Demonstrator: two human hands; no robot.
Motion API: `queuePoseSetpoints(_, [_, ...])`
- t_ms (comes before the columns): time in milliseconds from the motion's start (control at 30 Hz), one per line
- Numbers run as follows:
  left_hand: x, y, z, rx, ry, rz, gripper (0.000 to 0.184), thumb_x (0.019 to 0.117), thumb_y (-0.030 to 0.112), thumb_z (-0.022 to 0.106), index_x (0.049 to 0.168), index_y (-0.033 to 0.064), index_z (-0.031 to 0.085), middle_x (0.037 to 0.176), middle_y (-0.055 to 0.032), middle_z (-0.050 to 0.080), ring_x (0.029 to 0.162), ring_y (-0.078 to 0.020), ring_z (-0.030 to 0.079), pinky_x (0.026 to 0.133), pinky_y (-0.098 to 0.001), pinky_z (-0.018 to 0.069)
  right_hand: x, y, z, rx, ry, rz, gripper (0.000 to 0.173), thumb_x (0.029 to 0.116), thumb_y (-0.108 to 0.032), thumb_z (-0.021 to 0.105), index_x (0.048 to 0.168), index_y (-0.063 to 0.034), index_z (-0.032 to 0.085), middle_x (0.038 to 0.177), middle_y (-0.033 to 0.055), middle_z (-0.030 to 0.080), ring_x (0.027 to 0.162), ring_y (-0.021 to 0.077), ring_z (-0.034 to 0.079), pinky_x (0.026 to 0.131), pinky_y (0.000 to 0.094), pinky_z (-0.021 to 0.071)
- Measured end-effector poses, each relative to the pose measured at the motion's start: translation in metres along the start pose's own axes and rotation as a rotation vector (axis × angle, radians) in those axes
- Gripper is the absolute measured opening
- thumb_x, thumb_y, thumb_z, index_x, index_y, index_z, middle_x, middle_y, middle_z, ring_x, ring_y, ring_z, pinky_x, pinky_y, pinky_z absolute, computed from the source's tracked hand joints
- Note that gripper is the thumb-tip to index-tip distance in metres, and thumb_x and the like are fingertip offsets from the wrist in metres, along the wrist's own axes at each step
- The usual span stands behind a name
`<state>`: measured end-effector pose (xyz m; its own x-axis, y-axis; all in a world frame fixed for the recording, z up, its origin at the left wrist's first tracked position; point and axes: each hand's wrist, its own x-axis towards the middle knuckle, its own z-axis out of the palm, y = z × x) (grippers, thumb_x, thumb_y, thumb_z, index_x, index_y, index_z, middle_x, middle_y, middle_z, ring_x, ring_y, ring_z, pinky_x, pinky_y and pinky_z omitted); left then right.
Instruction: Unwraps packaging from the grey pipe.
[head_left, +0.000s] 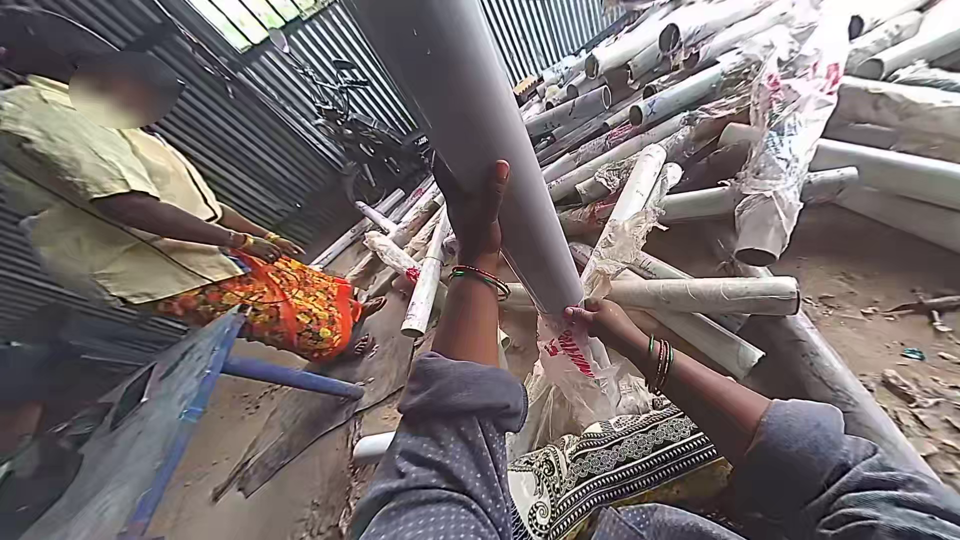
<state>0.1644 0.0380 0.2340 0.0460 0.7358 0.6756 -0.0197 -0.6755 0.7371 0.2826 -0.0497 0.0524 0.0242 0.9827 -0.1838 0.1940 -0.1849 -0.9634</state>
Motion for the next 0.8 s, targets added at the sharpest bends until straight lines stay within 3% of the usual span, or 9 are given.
queuePoseSetpoints(100, [0.004, -0.008, -0.004, -0.038, -0.002, 0.014, 0.098, 0.0857, 0.034, 0.072, 0.154, -0.0030, 0.013, 0.136, -0.0104, 0.051, 0.116, -0.0050, 0.058, 0.099, -0.0224, 0.0512, -0.001, 0.002, 0.004, 0.083, -0.019, -0.026, 0.030, 0.1065, -0.031, 0.055, 0.094, -0.0048, 0.061, 0.076, -0.0010, 0.053, 0.066, 0.0057, 0.051, 0.067, 0.0265, 0.0451])
queuePoseSetpoints(200, [0.013, -0.013, -0.010, 0.002, -0.006, -0.002, 0.101, 0.0845, 0.041, 0.071, 0.155, -0.0012, 0.012, 0.137, -0.0100, 0.051, 0.116, -0.0044, 0.059, 0.098, -0.0219, 0.0512, -0.005, 0.007, 0.015, 0.054, -0.033, -0.042, 0.030, 0.1084, -0.030, 0.051, 0.098, -0.0037, 0.062, 0.080, 0.0007, 0.054, 0.072, 0.0074, 0.053, 0.071, 0.0289, 0.0455])
queuePoseSetpoints(367, [0.035, -0.030, -0.016, 0.101, 0.105, 0.010, 0.095, 0.0875, 0.036, 0.070, 0.156, -0.0017, 0.016, 0.144, -0.0160, 0.048, 0.124, -0.0118, 0.056, 0.103, -0.0259, 0.0498, -0.046, 0.059, 0.063, -0.201, -0.237, 0.126, 0.042, 0.1111, -0.031, 0.038, 0.111, 0.0003, 0.065, 0.089, 0.0152, 0.067, 0.082, 0.0272, 0.065, 0.079, 0.0492, 0.0498])
queuePoseSetpoints(467, [0.047, -0.043, -0.027, 0.202, 0.209, 0.045, 0.093, 0.0846, 0.038, 0.073, 0.152, -0.0051, 0.026, 0.141, -0.0176, 0.051, 0.125, -0.0145, 0.056, 0.105, -0.0273, 0.0483, -0.060, 0.083, 0.081, -0.223, -0.311, 0.223, 0.050, 0.1119, -0.036, 0.030, 0.114, 0.0014, 0.063, 0.092, 0.0187, 0.066, 0.087, 0.0333, 0.066, 0.082, 0.0548, 0.0496])
queuePoseSetpoints(533, [0.047, -0.046, -0.042, 0.222, 0.210, -0.008, 0.096, 0.0878, 0.040, 0.072, 0.156, -0.0024, 0.019, 0.148, -0.0172, 0.045, 0.132, -0.0147, 0.051, 0.109, -0.0272, 0.0446, -0.054, 0.081, 0.074, -0.174, -0.296, 0.229, 0.052, 0.1124, -0.038, 0.029, 0.118, 0.0023, 0.062, 0.094, 0.0189, 0.067, 0.087, 0.0320, 0.066, 0.083, 0.0535, 0.0504])
queuePoseSetpoints(633, [0.046, -0.048, -0.064, 0.204, 0.217, -0.042, 0.095, 0.0906, 0.043, 0.069, 0.157, 0.0004, 0.016, 0.147, -0.0148, 0.047, 0.130, -0.0120, 0.053, 0.107, -0.0271, 0.0474, -0.031, 0.085, 0.051, 0.184, -0.074, 0.367, 0.060, 0.1126, -0.046, 0.026, 0.125, 0.0037, 0.057, 0.084, 0.0109, 0.060, 0.072, 0.0206, 0.061, 0.072, 0.0386, 0.0527])
queuePoseSetpoints(733, [0.038, -0.047, -0.082, 0.198, 0.204, -0.025, 0.094, 0.0925, 0.045, 0.065, 0.157, -0.0011, 0.014, 0.146, -0.0141, 0.047, 0.128, -0.0104, 0.053, 0.107, -0.0259, 0.0466, -0.004, 0.083, 0.018, 0.394, 0.197, 0.397, 0.054, 0.1114, -0.046, 0.033, 0.132, 0.0000, 0.052, 0.090, 0.0090, 0.059, 0.077, 0.0185, 0.062, 0.073, 0.0361, 0.0531])
queuePoseSetpoints(800, [0.032, -0.044, -0.087, 0.176, 0.186, -0.012, 0.090, 0.0945, 0.044, 0.063, 0.156, -0.0016, 0.015, 0.143, -0.0131, 0.049, 0.125, -0.0092, 0.055, 0.105, -0.0254, 0.0482, 0.009, 0.080, 0.008, 0.495, 0.336, 0.366, 0.049, 0.1125, -0.042, 0.033, 0.130, -0.0014, 0.054, 0.084, 0.0049, 0.057, 0.071, 0.0136, 0.060, 0.068, 0.0298, 0.0521])
